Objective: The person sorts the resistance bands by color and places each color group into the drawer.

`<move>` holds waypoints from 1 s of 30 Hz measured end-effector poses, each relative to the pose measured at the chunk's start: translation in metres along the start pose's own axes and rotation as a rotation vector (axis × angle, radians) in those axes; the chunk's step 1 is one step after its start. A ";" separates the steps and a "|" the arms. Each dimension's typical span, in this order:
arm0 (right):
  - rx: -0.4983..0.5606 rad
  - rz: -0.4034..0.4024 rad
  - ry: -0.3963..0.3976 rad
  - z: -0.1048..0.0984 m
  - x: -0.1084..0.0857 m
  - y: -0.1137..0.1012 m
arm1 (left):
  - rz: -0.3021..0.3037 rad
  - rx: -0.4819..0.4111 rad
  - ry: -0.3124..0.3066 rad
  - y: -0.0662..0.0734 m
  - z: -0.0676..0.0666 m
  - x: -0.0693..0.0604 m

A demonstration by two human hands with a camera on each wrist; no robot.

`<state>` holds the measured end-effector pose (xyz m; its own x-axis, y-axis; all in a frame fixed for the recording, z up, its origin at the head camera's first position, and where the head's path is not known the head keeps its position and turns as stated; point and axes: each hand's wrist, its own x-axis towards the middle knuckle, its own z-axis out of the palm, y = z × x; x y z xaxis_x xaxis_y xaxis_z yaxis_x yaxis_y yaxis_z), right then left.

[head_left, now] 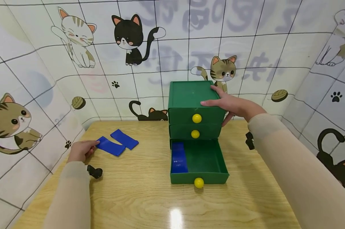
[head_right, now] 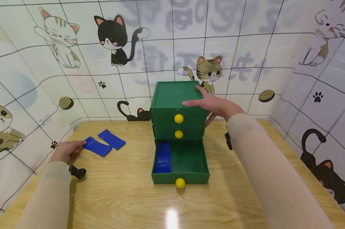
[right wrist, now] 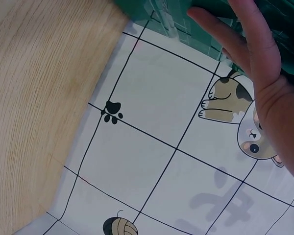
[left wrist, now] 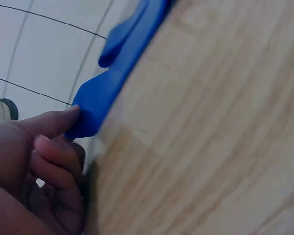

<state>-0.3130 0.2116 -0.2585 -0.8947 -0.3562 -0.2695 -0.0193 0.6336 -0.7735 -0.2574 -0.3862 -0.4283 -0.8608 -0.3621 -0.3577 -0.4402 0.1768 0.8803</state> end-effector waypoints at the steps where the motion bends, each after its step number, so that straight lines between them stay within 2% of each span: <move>1: 0.004 0.003 -0.001 0.000 0.000 0.000 | 0.026 0.035 -0.002 0.002 0.001 -0.003; 6: 0.003 -0.001 -0.007 0.000 0.002 0.000 | 0.196 0.190 0.012 0.021 0.010 -0.026; 10: 0.007 0.004 -0.003 -0.001 0.003 0.001 | 0.323 0.197 0.025 0.040 0.022 -0.039; 13: 0.011 0.007 -0.002 -0.001 0.003 0.003 | 0.382 0.193 0.037 0.051 0.029 -0.044; 19: 0.008 0.001 -0.005 0.001 0.002 0.003 | 0.445 0.195 0.040 0.064 0.036 -0.054; 25: -0.007 0.000 -0.005 0.001 0.002 0.002 | 0.469 0.216 0.000 0.079 0.043 -0.071; 30: 0.002 0.004 0.001 0.000 0.001 0.001 | 0.501 0.205 -0.032 0.096 0.054 -0.084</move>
<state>-0.3139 0.2117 -0.2603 -0.8951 -0.3534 -0.2717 -0.0153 0.6336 -0.7735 -0.2406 -0.2895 -0.3305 -0.9840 -0.1599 0.0785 -0.0114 0.4965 0.8680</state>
